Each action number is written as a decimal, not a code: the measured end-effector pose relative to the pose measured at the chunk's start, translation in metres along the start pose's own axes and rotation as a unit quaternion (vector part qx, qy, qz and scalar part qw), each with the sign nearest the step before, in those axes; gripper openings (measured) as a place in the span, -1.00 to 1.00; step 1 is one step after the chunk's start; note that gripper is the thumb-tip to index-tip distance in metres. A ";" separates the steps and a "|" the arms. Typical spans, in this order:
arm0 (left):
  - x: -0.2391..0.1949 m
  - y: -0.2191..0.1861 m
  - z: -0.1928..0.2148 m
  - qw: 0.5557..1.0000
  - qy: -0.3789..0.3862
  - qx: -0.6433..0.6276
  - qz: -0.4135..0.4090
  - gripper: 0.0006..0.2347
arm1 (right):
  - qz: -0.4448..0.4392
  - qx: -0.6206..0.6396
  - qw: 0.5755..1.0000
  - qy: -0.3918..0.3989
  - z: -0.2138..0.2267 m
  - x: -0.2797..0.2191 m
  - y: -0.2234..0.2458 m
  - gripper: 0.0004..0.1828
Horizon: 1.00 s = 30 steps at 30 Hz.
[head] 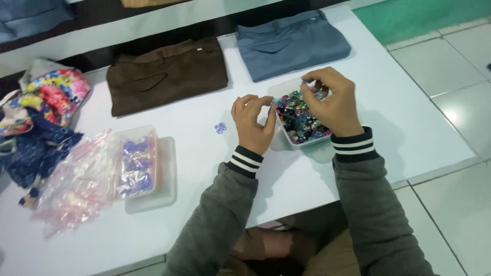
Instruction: The person sorts colorful buttons from a clear plastic container onto a white table. They pick out specific buttons and place them into small plastic bags, then seal the bags.
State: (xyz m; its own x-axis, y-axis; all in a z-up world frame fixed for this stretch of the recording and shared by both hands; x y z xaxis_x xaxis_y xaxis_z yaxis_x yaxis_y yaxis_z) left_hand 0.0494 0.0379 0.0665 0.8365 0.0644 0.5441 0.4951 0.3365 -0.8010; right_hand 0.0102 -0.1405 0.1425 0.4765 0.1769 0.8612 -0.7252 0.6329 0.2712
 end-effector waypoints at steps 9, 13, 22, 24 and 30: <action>0.009 0.064 0.100 0.993 -0.001 0.109 0.033 -0.80 | 0.192 -0.023 0.981 -0.026 -0.048 0.007 0.097 -0.78; -0.001 0.068 0.131 0.980 -0.001 0.193 0.056 -0.81 | 0.170 0.041 0.984 0.029 -0.098 0.001 0.121 -0.81; -0.022 0.106 0.105 0.941 0.119 0.300 0.103 -0.86 | -0.052 0.075 0.968 0.233 -0.176 -0.026 0.075 -0.92; -0.020 0.109 0.103 0.934 0.128 0.311 0.118 -0.87 | -0.121 0.108 0.955 0.248 -0.188 -0.033 0.062 -0.88; -0.015 0.108 0.104 0.934 0.133 0.302 0.138 -0.87 | -0.162 0.117 0.944 0.263 -0.200 -0.042 0.049 -0.85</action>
State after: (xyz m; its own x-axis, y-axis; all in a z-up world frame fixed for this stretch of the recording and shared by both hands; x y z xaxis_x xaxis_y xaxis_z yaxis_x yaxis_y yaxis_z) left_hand 0.0658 0.1711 -0.0018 0.9810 0.0182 0.1930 0.0972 0.8154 -0.5707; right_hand 0.0543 0.0340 0.0335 0.8285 0.3909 0.4010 -0.5594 0.5447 0.6249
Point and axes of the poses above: each hand's wrist, its own x-axis towards the middle knuckle, its own z-axis out of the back of the hand, y = z × x, the point moved 9 cm from there along x, towards the middle knuckle, and after that the axes turned 15 degrees about z, right-handed, at the moved point
